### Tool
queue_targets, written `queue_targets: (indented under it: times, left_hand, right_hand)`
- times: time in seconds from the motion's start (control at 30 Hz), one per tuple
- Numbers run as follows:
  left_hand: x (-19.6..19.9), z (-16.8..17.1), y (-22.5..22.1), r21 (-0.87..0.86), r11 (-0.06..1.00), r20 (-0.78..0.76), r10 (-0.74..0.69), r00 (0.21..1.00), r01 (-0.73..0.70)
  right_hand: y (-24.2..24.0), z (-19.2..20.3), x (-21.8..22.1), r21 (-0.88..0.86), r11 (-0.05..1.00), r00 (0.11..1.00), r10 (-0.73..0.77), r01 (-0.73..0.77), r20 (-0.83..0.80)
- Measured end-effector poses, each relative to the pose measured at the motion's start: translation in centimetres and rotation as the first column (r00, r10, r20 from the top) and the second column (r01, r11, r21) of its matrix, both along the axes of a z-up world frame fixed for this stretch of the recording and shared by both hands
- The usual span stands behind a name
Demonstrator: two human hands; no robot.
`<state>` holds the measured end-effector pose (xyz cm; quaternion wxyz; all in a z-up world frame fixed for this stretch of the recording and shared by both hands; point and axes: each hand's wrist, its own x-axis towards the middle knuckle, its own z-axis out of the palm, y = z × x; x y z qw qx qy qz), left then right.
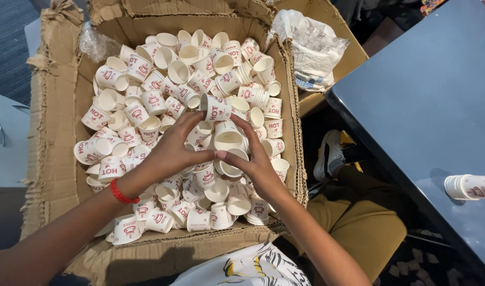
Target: Sorting and packing small paper cups from a large cardboard box into stacks and plastic wrapping.
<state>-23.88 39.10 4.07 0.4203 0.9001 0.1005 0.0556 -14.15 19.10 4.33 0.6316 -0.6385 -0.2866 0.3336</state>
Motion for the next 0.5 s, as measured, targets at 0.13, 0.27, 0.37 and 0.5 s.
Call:
queue_targets:
  times: [0.13, 0.27, 0.37, 0.5]
  left_hand:
    - [-0.3, 1.3, -0.3, -0.003, 1.000, 0.018, -0.008, 1.000, 0.008]
    - [-0.5, 0.7, 0.0, 0.113, 0.994, 0.055, -0.011, 0.998, 0.005]
    - [-0.3, 1.6, -0.6, 0.127, 0.992, 0.049, -0.004, 0.999, -0.003]
    - [0.2, 2.6, -1.4, 0.074, 0.997, 0.068, -0.027, 0.997, 0.022]
  right_hand:
    - [-0.1, 0.6, -0.4, 0.048, 0.999, 0.999, -0.021, 0.019, 0.028]
    - [-0.3, 0.7, -0.7, 0.081, 0.996, 0.997, -0.041, 0.036, 0.064]
    - [-0.7, 0.8, -0.6, 0.075, 0.996, 0.994, -0.054, 0.047, 0.097]
    - [-1.2, 1.3, -0.4, 0.031, 0.996, 0.980, -0.085, 0.081, 0.180]
